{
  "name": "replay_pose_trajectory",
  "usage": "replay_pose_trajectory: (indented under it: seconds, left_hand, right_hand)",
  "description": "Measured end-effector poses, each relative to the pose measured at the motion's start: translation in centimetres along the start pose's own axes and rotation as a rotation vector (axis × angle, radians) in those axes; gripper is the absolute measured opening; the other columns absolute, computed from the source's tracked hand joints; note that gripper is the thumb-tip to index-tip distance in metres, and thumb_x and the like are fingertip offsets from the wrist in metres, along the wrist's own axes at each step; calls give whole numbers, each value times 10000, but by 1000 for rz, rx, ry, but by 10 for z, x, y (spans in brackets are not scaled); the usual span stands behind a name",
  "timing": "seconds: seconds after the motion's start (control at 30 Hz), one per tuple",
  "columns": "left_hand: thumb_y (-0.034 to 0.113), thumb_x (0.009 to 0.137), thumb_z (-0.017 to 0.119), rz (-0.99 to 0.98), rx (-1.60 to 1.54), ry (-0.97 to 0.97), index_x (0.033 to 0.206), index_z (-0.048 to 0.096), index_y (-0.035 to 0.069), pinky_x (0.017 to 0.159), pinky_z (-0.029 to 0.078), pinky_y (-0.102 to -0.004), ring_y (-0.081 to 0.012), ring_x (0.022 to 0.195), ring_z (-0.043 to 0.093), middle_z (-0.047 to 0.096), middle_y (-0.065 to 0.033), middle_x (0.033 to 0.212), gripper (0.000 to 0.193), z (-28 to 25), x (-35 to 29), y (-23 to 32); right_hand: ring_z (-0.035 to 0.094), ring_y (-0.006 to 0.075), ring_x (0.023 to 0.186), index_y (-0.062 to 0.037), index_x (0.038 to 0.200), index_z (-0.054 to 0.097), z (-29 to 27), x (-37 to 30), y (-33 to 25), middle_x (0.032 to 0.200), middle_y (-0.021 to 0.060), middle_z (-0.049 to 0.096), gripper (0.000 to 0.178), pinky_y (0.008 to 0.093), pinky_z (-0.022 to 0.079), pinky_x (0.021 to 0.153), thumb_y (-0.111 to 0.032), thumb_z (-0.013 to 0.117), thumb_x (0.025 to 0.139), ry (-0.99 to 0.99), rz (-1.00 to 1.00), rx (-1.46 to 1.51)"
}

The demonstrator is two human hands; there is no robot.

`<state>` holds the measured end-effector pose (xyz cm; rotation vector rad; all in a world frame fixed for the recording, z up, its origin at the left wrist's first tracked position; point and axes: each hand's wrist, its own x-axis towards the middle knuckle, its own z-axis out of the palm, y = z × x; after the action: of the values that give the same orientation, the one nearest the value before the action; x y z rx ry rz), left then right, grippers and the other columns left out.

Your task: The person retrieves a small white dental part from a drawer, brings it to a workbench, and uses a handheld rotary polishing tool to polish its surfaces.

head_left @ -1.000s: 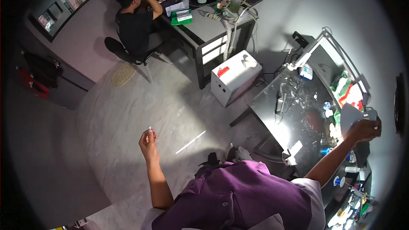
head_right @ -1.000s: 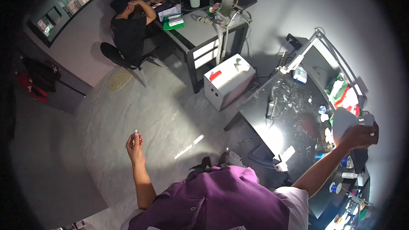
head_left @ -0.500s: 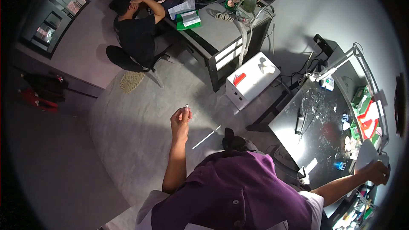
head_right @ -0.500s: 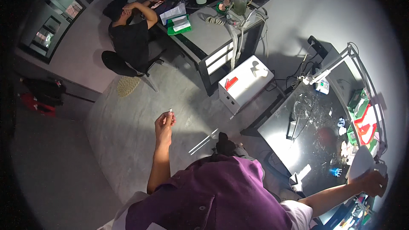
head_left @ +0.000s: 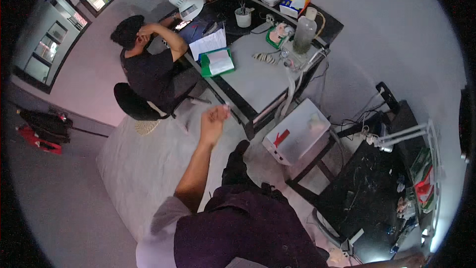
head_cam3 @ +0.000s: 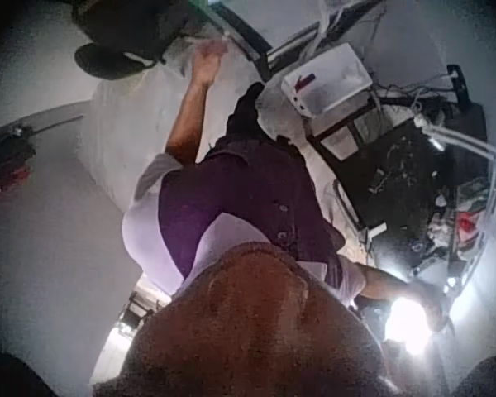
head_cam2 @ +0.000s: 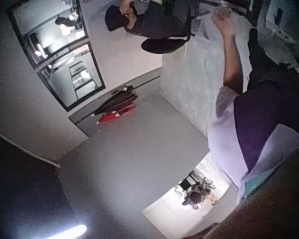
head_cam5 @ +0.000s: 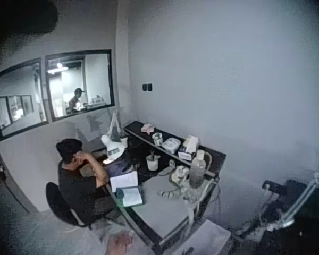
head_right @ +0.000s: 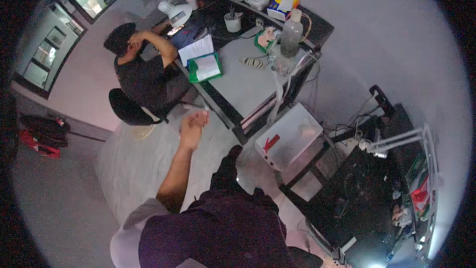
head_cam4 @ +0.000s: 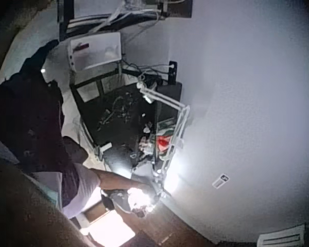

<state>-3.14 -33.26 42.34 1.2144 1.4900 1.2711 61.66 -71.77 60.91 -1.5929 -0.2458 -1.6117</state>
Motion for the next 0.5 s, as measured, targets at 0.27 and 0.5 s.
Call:
replay_pose_trajectory:
  seconds: [0.27, 0.5]
  left_hand:
    - [188, 927, 673, 401, 257, 151, 920, 748, 8, 661, 498, -322, -166, 689, 658, 718, -94, 758, 196, -48, 369, -54]
    - [343, 860, 717, 137, 770, 176, 889, 775, 69, 733, 550, -427, -331, 789, 721, 742, -160, 834, 282, -122, 589, -167]
  right_hand:
    - [651, 379, 905, 8, 1087, 566, -40, -116, -159, 957, 221, 646, 354, 513, 547, 724, -318, 541, 952, -191, -280, -71]
    - [654, 348, 882, 11, 1104, 560, -22, -179, -224, 957, 200, 641, 371, 468, 554, 694, -334, 539, 970, -312, -301, -106]
